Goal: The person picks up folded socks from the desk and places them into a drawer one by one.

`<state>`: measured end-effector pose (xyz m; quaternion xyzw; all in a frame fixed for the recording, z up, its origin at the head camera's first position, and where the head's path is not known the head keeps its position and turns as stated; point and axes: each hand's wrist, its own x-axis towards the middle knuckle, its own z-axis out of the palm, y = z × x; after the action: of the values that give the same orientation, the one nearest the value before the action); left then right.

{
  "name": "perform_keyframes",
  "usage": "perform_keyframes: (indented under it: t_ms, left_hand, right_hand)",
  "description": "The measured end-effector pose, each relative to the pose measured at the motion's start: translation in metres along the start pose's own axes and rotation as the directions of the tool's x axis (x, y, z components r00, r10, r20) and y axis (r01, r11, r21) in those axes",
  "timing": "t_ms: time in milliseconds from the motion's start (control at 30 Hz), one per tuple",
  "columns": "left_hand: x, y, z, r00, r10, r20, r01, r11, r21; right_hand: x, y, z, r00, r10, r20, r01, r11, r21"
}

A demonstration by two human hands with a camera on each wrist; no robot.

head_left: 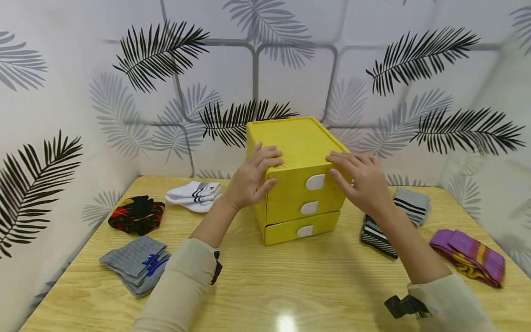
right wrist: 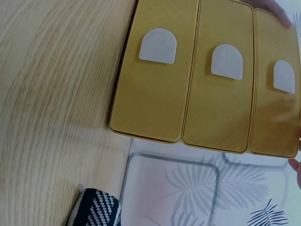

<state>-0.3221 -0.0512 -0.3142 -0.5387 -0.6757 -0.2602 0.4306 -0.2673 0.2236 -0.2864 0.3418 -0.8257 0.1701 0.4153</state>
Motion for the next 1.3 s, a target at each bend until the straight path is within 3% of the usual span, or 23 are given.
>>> perform_keyframes:
  t_ms: [167,267,367,433,500,567,633,767,933,1200,1300]
  left_hand:
    - [-0.004,-0.007,-0.01,0.996,-0.057,0.061,0.059,0.998,-0.026]
    - [0.002,-0.001,-0.015,0.983,-0.146,0.115,0.144,0.989,0.022]
    - [0.018,0.017,-0.019,0.937,-0.307,0.168,0.274,0.942,0.191]
    - [0.032,0.034,-0.02,0.886,-0.417,0.202,0.333,0.876,0.348]
    - [0.042,0.048,-0.018,0.841,-0.484,0.241,0.338,0.818,0.465]
    - [0.048,0.057,-0.016,0.811,-0.515,0.278,0.321,0.789,0.525]
    - [0.048,0.059,-0.014,0.791,-0.524,0.316,0.319,0.794,0.518]
    - [0.045,0.052,-0.017,0.782,-0.518,0.347,0.344,0.823,0.453]
    - [0.04,0.037,-0.023,0.786,-0.502,0.361,0.379,0.853,0.359]
    - [0.033,0.022,-0.027,0.832,-0.456,0.316,0.364,0.878,0.31]
    - [0.031,0.017,-0.028,0.839,-0.447,0.311,0.367,0.886,0.284]
  right_hand:
    - [0.003,-0.002,0.0,1.0,-0.021,-0.016,0.022,1.0,0.023]
    - [0.005,0.004,-0.001,1.0,0.006,0.006,-0.006,0.997,0.083]
    - [0.007,0.011,-0.002,0.99,0.091,0.109,-0.107,0.981,0.161]
    - [0.007,0.015,0.0,0.976,0.136,0.173,-0.169,0.967,0.193]
    - [0.006,0.017,0.002,0.965,0.167,0.202,-0.21,0.953,0.219]
    - [0.004,0.018,0.005,0.969,0.166,0.183,-0.209,0.946,0.247]
    - [0.003,0.016,0.007,0.972,0.172,0.158,-0.208,0.944,0.255]
    - [0.003,0.01,0.01,0.973,0.195,0.122,-0.219,0.945,0.241]
    - [0.006,0.002,0.015,0.964,0.235,0.121,-0.255,0.947,0.195]
    - [0.014,-0.005,0.023,0.971,0.222,0.091,-0.234,0.959,0.162]
    - [0.016,-0.009,0.024,0.968,0.234,0.086,-0.245,0.956,0.162]
